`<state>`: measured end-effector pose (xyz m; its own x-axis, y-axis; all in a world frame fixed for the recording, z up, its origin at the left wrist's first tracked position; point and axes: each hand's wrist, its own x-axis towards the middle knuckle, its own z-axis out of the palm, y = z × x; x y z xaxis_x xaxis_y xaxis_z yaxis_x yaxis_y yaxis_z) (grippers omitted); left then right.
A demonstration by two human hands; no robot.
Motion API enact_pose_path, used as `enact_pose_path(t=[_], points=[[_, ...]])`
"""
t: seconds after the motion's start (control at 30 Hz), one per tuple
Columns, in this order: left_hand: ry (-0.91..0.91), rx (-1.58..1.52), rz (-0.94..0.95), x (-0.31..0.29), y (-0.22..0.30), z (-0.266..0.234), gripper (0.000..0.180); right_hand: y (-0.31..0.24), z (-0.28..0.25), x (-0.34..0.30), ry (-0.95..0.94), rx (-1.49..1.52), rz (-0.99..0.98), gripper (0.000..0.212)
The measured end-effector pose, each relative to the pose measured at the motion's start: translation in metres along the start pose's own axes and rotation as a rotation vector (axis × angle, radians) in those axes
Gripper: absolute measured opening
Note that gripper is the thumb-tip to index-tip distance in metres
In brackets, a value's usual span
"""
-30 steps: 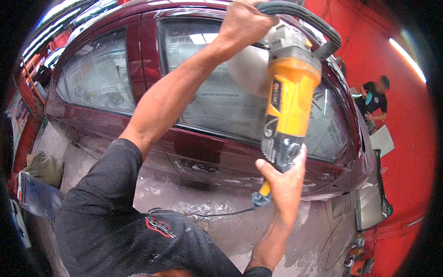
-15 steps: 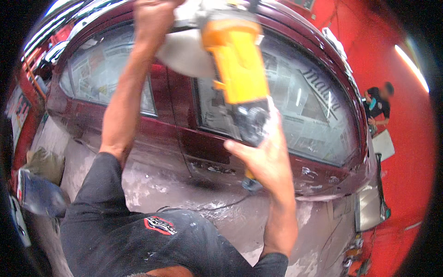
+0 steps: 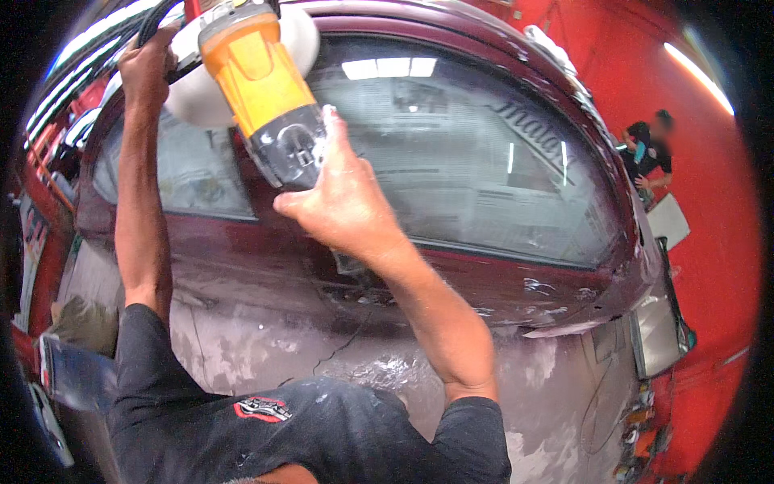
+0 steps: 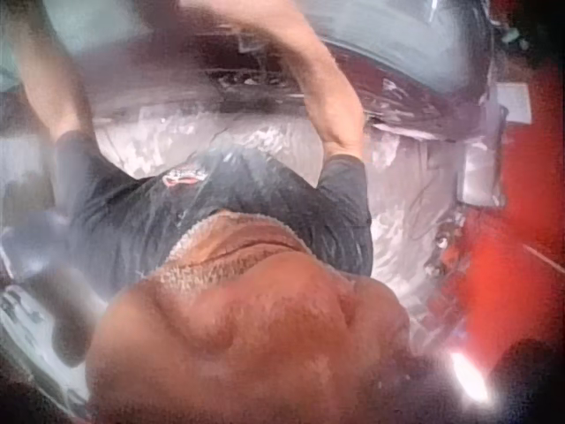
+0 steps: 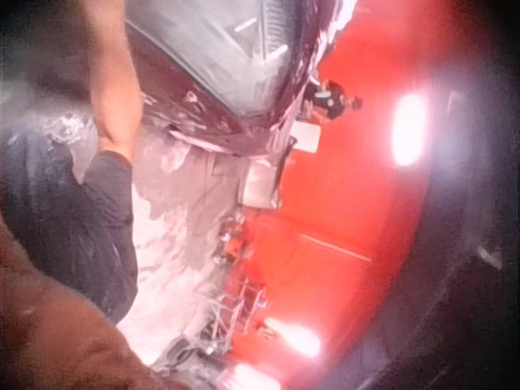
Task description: The person applies a white polishing compound by hand to the rear quarter panel and trunk of a maroon sedan, then uses a yellow orbital polisher to buff the treated areas. The person moves around the vehicle to reach different sections while holding a small container of compound.
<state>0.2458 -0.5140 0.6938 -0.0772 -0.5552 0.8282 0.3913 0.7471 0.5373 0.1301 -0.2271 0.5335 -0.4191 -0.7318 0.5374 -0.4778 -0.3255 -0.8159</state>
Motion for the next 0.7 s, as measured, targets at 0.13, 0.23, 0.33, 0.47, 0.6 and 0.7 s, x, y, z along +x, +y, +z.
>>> enact_pose_path(t=[0.13, 0.23, 0.33, 0.47, 0.6, 0.7], points=[[-0.09, 0.027, 0.025, 0.02, 0.019, 0.042, 0.013, -0.014, -0.031, -0.004, 0.055, -0.014, 0.009, 0.104], [-0.07, 0.085, 0.025, 0.006, 0.039, 0.107, 0.011, -0.012, -0.075, -0.01, 0.09, 0.025, 0.048, 0.101], [-0.075, 0.147, 0.02, -0.004, 0.054, 0.164, 0.016, -0.009, -0.117, -0.02, 0.139, -0.028, 0.047, 0.109], [-0.15, 0.124, 0.04, -0.041, 0.091, 0.232, 0.014, -0.002, -0.175, -0.045, 0.127, 0.061, 0.087, 0.112], [-0.252, 0.116, 0.058, -0.069, 0.105, 0.275, 0.004, 0.002, -0.218, -0.075, 0.147, 0.132, 0.127, 0.093], [-0.239, 0.126, 0.048, -0.104, 0.127, 0.317, 0.007, 0.006, -0.248, -0.1, 0.206, 0.144, 0.181, 0.094]])
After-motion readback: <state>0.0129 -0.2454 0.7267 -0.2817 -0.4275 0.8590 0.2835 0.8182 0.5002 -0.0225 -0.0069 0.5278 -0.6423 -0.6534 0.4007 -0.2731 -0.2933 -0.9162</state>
